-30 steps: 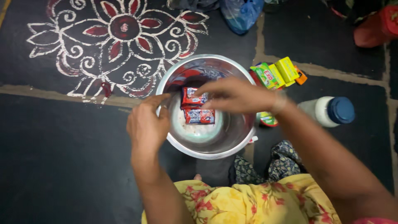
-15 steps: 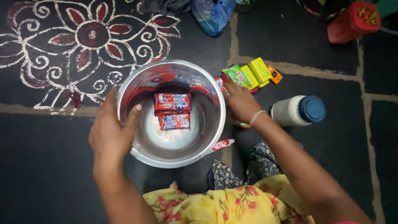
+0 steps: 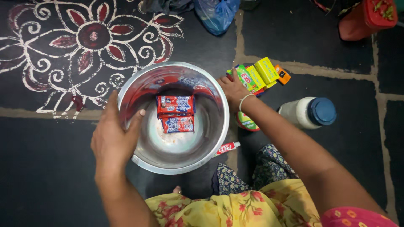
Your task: The person opens a red plastic container, removes a green circular pad, and wipes the container with a cloth. They then place several packets of detergent into a metal bucket.
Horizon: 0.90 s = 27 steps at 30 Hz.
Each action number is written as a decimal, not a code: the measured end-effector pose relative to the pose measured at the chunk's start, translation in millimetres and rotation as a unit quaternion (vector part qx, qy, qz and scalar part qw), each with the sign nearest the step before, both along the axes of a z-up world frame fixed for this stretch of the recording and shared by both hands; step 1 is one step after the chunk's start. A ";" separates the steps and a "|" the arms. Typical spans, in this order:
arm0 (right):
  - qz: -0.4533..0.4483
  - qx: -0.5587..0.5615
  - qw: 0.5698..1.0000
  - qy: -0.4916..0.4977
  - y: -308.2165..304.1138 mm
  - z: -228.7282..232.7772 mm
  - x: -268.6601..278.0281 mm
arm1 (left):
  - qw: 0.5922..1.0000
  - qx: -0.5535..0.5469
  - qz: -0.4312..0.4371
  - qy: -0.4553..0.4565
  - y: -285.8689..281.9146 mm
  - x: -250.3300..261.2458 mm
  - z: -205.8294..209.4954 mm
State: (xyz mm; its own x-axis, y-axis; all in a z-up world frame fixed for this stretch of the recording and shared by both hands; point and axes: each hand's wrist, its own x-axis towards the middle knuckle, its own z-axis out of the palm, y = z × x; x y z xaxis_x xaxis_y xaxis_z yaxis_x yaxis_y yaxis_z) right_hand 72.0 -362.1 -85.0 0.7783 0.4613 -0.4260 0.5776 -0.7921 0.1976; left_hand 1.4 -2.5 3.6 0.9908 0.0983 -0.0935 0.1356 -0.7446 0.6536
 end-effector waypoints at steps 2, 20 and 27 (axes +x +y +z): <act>0.000 0.051 0.999 -0.014 1.6 13.7 -1.0 | 1.000 -0.001 0.000 0.013 0.3 -0.2 2.1; 0.111 0.386 0.914 -0.047 78.2 199.1 -10.4 | 0.999 -0.042 -0.001 -0.012 2.2 -3.2 0.5; 0.217 0.156 0.951 0.157 170.6 88.9 -32.7 | 0.998 -0.046 -0.007 -0.035 3.7 -4.1 -3.3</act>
